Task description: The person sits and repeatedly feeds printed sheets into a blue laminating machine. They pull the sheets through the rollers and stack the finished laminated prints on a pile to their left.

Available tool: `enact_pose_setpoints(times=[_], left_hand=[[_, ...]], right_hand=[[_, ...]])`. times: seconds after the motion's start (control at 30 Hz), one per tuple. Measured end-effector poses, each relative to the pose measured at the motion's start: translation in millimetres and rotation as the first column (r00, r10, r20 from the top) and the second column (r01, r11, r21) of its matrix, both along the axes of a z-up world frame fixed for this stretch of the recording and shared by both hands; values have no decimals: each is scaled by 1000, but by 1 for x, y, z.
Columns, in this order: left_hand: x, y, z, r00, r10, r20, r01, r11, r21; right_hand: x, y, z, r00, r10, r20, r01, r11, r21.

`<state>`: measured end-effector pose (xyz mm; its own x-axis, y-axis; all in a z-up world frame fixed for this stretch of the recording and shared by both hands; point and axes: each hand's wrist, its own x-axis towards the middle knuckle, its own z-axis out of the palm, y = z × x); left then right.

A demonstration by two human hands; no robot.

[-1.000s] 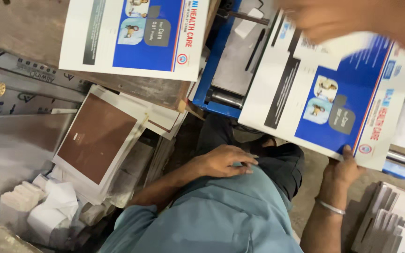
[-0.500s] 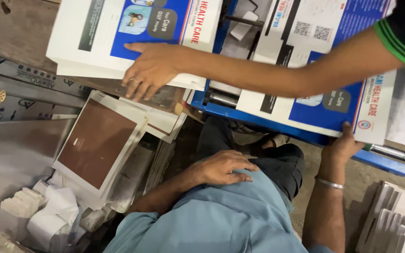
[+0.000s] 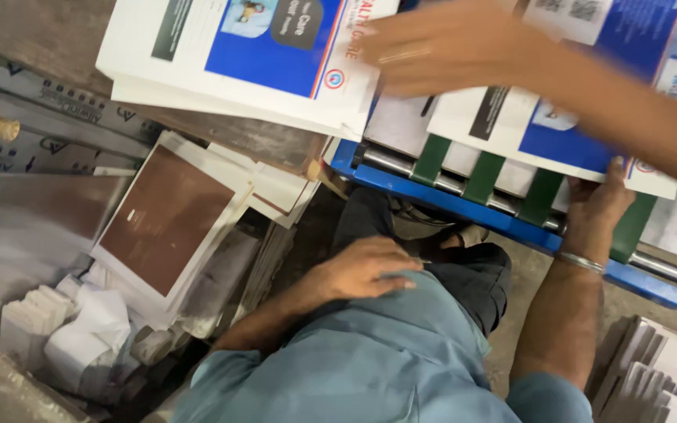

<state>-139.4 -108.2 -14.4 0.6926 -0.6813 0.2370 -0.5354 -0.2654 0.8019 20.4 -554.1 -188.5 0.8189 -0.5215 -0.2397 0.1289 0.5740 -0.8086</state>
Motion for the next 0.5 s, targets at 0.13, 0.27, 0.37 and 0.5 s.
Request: enact_pose_setpoints(times=[0.13, 0.27, 0.37, 0.5], left_hand=[[18, 33, 28, 914, 302, 270, -289, 953, -89], [49, 77, 47, 659, 478, 580, -567, 823, -34], [89, 120, 47, 504, 525, 685, -725, 689, 5], [131, 218, 38, 258, 671, 695, -901, 427, -79]], right_hand=[[-13, -10, 2, 973, 129, -192, -131, 991, 1], [-47, -2, -5, 979, 57, -197, -73, 994, -77], [-68, 26, 0, 989, 124, -84, -134, 983, -126], [-59, 79, 32, 932, 362, -30, -362, 918, -162]])
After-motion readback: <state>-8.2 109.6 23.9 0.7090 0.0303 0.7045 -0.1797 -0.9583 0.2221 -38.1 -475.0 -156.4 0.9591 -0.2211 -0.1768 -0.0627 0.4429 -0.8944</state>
